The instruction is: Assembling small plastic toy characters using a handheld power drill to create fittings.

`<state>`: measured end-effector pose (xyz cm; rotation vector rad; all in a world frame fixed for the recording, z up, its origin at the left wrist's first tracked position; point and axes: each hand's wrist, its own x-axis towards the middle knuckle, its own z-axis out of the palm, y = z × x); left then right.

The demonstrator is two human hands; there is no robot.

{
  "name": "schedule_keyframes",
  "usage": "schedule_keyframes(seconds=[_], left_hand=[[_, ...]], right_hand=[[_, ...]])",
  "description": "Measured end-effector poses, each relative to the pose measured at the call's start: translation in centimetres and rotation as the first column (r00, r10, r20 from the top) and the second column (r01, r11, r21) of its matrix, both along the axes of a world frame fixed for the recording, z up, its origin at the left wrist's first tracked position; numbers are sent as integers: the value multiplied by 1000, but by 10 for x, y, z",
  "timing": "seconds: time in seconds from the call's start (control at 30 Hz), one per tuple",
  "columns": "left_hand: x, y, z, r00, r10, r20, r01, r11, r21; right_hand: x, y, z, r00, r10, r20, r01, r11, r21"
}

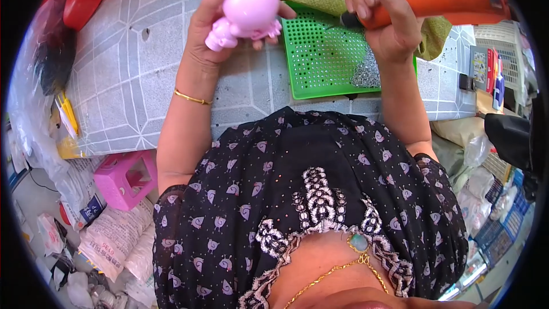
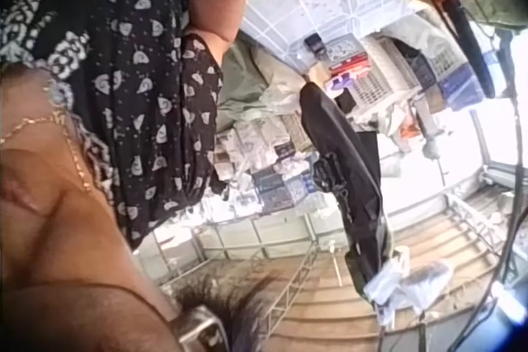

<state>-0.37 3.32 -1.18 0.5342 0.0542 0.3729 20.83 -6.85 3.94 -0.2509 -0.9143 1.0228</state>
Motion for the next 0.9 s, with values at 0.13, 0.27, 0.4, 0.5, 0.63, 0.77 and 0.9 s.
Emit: schedule_keyframes(seconds=[0.13,0.27,0.4,0.5,0.63,0.77,0.9], left_hand=[[15,-2,25,963,53,-265,2,979,205],[37,3,57,941,-15,-339,155,908,389],[75,1,71,893,-204,-400,333,898,286],[108,-6,61,886,-307,-348,413,864,288],[141,-5,60,932,-173,-318,301,857,417],[164,18,55,938,-203,-282,300,882,363],[181,33,54,990,-136,-43,140,867,477]], right_hand=[[17,-35,28,907,-134,400,185,978,-92],[33,-57,35,944,-83,318,120,988,-101],[49,-77,37,955,-29,294,75,986,-147],[61,-93,36,956,-65,288,118,978,-170],[79,-109,39,958,-55,281,95,987,-130],[87,-109,47,941,-72,331,101,992,-73],[101,-95,34,911,-99,401,156,981,-114]])
